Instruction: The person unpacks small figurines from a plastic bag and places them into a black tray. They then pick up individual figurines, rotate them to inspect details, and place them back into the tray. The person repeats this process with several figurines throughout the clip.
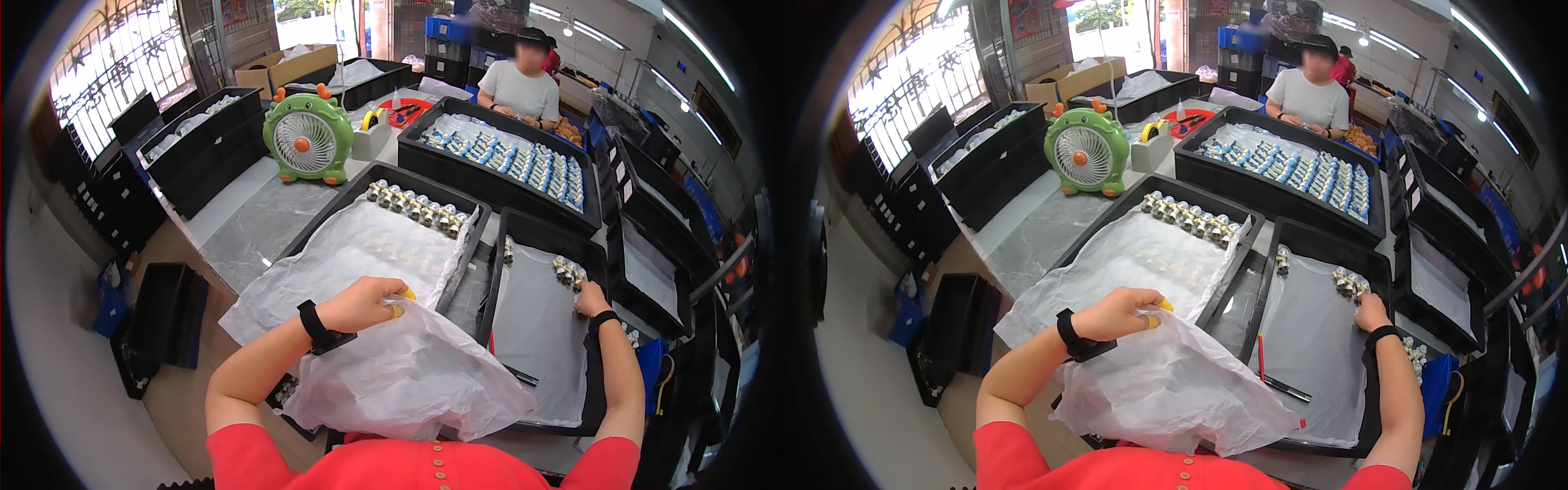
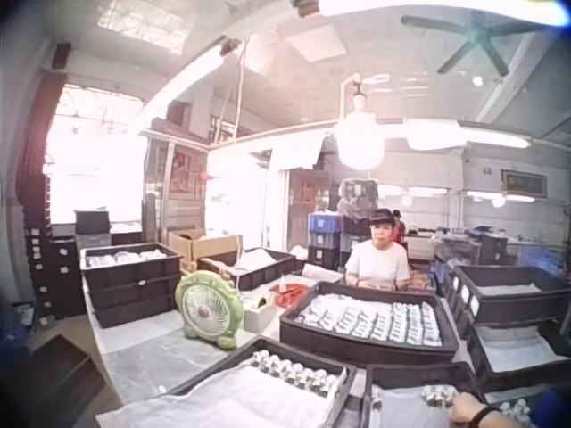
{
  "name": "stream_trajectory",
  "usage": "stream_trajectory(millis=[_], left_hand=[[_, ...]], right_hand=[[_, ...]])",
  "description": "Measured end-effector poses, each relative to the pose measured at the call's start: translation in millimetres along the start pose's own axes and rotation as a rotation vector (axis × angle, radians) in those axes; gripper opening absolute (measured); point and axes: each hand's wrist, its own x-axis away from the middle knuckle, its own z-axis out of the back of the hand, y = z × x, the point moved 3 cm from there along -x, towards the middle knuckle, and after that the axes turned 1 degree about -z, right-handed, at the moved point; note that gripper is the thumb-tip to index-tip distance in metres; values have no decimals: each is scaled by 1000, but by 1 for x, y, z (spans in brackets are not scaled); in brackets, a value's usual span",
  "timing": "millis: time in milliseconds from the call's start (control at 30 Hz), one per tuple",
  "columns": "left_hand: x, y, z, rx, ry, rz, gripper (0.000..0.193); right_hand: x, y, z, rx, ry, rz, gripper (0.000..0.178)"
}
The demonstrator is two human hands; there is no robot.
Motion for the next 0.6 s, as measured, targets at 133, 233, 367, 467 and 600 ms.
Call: stream_trajectory(millis=[133,233,367,467,600], left_hand=[[5,3,11,-57,-16,23,21],[-9,-17,13,-280,-38,-66,21],[-39,-57,26,-456,-54,-9,24],[-54,-70,26,-529,-136,136,28],[-55,-59,27,-479,-138,175,31]], right_hand=[[7,-17,16,-10,-117,-86,57],[14,-23,14,-68,-74,-80,62],[26,-51,14,-90,-73,3,57],[37,-59,10,-141,-28,44,51],[52,-70,24,-286,102,106,51]])
